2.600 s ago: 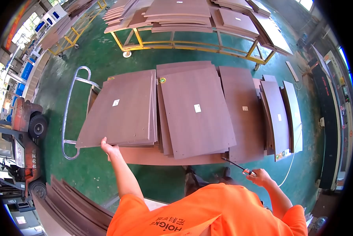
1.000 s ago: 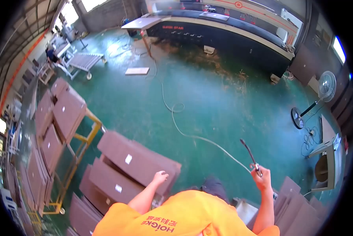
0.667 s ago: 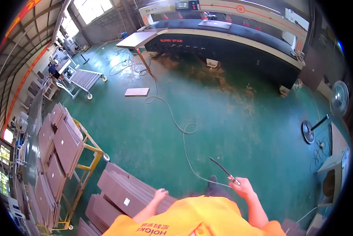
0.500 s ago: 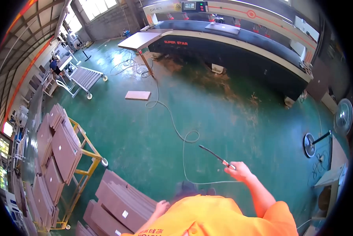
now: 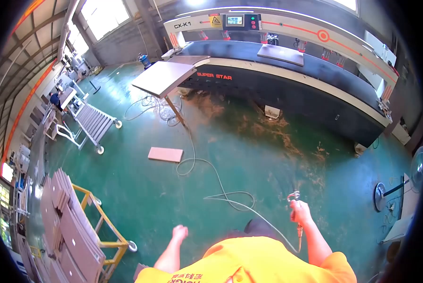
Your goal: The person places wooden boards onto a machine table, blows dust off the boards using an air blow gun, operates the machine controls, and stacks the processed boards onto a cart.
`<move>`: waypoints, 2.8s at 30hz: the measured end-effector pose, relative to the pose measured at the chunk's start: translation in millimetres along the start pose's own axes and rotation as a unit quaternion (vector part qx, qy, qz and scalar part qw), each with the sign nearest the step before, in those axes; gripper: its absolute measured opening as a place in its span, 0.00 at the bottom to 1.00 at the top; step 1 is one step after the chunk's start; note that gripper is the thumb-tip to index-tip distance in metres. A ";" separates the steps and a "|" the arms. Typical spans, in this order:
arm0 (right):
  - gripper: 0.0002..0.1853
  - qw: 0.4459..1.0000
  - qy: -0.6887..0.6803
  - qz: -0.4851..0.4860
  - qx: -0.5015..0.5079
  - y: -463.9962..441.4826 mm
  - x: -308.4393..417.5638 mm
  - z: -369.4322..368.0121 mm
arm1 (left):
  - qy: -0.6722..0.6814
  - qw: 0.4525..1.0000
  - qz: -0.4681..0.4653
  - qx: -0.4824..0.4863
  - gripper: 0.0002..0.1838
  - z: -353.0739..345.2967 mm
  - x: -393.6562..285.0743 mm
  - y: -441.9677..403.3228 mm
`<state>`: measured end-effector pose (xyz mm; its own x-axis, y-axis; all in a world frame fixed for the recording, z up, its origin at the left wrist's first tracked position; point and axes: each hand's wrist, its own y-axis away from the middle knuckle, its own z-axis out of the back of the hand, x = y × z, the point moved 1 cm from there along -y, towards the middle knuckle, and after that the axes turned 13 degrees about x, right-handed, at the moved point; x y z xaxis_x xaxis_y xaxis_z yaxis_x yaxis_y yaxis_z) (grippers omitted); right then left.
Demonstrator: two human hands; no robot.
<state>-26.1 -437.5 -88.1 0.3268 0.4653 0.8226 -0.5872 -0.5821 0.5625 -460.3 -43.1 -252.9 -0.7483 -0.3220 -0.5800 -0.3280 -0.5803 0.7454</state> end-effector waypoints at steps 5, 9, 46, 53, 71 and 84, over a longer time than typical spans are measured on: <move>0.22 0.986 -0.128 0.022 -0.105 -128.1 41.4 18.9 | 0.037 0.997 -0.067 -0.034 0.32 41.5 -206.4 -126.4; 0.21 0.973 -0.189 0.035 -0.124 -267.1 118.1 26.2 | -0.030 0.997 -0.072 -0.023 0.31 52.4 -302.7 -219.3; 0.19 0.886 0.365 0.088 0.271 -1189.8 739.9 -305.9 | -0.086 0.922 0.146 -0.348 0.35 311.0 -877.6 -629.8; 0.16 0.951 0.208 0.026 0.229 -1103.9 690.6 -182.9 | -0.143 0.942 0.130 -0.276 0.35 250.4 -898.3 -626.0; 0.15 0.992 -0.080 -0.091 -0.041 -1057.0 659.9 -109.4 | -0.397 0.898 -0.162 -0.094 0.33 233.1 -1174.6 -833.1; 0.15 0.992 -0.053 -0.081 -0.085 -1205.2 715.9 -153.5 | -0.701 0.642 -0.288 0.118 0.53 179.2 -1294.0 -896.6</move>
<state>801.9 699.5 -189.8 0.4969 0.4657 0.7323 -0.6343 -0.3809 0.6727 698.8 1027.9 -111.9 -0.1928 0.9804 -0.0396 -0.7376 -0.1182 0.6648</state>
